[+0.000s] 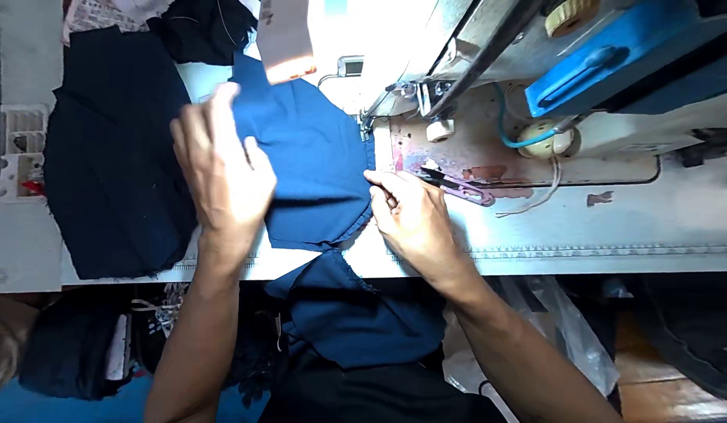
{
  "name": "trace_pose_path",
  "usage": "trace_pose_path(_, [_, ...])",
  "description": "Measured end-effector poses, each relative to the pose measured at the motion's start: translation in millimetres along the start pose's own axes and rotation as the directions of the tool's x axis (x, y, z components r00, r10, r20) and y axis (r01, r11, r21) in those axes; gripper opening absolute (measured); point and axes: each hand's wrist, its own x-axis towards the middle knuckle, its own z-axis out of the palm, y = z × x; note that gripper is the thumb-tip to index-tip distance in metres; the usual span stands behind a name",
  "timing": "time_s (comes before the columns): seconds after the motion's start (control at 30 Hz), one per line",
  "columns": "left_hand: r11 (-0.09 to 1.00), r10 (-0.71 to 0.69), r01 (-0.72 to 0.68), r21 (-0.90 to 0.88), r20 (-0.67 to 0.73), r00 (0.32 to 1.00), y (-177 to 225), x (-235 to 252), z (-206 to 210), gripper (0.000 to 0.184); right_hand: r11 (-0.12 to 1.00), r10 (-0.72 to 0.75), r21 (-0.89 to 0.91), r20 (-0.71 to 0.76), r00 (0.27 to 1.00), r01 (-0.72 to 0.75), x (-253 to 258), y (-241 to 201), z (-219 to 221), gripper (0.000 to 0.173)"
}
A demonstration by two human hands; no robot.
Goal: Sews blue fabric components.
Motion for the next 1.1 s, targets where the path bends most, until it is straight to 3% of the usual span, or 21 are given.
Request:
trace_pose_path(0.1, [0.914,0.398,-0.404,0.035,0.116,0.91,37,0,16,0.033,1.0,-0.015,-0.012,0.017,1.0,0.015,-1,-1,-1,0.032])
trace_pose_path(0.23, [0.754,0.621,-0.652,0.073,0.241,0.745,46,-5,39,0.034,1.0,-0.013,-0.014,0.005,1.0,0.013,0,0,0,0.031])
trace_pose_path(0.3, [0.796,0.579,-0.605,0.007,0.28,0.766,38,-5,41,0.031,1.0,-0.003,-0.003,-0.007,1.0,0.003,0,1,2,0.031])
trace_pose_path(0.33, [0.875,0.454,-0.484,0.013,0.324,0.83,34,-4,39,0.031,1.0,0.004,-0.002,-0.006,1.0,-0.004,0,1,2,0.031])
trace_pose_path(0.4, [0.971,0.044,-0.136,0.198,0.411,0.911,24,3,22,0.06,1.0,0.021,0.006,0.008,1.0,-0.021,-1,1,2,0.032])
trace_pose_path(0.43, [0.964,-0.086,-0.015,0.265,0.365,0.927,18,8,10,0.07,1.0,0.026,0.014,0.013,1.0,-0.026,-1,2,2,0.032])
trace_pose_path(0.5, [0.933,-0.14,0.064,0.354,0.196,0.971,15,14,-7,0.067,0.999,0.025,0.02,0.016,1.0,-0.026,-1,2,2,0.033])
trace_pose_path(0.53, [0.936,-0.072,0.018,0.353,0.139,0.988,21,14,-8,0.057,1.0,0.022,0.021,0.011,1.0,-0.022,-1,2,3,0.033])
trace_pose_path(0.6, [0.946,0.234,-0.254,0.2,0.119,0.965,35,7,2,0.034,1.0,0.012,0.019,0.005,1.0,-0.012,-1,3,3,0.032])
trace_pose_path(0.67, [0.827,0.557,-0.525,-0.198,0.174,0.812,33,6,26,0.03,1.0,0.014,0.015,0.013,1.0,-0.015,0,3,2,0.031])
trace_pose_path(0.7, [0.75,0.649,-0.566,-0.344,0.216,0.729,27,8,40,0.035,1.0,0.018,0.018,0.015,1.0,-0.018,0,2,2,0.031])
trace_pose_path(0.77, [0.697,0.701,-0.565,-0.441,0.255,0.666,11,10,60,0.038,0.999,0.023,0.022,0.014,1.0,-0.023,1,3,1,0.031])
trace_pose_path(1.1, [0.734,0.676,-0.554,-0.393,0.335,0.657,2,16,60,0.041,1.0,0.016,-0.009,0.017,1.0,-0.016,3,1,1,0.032])
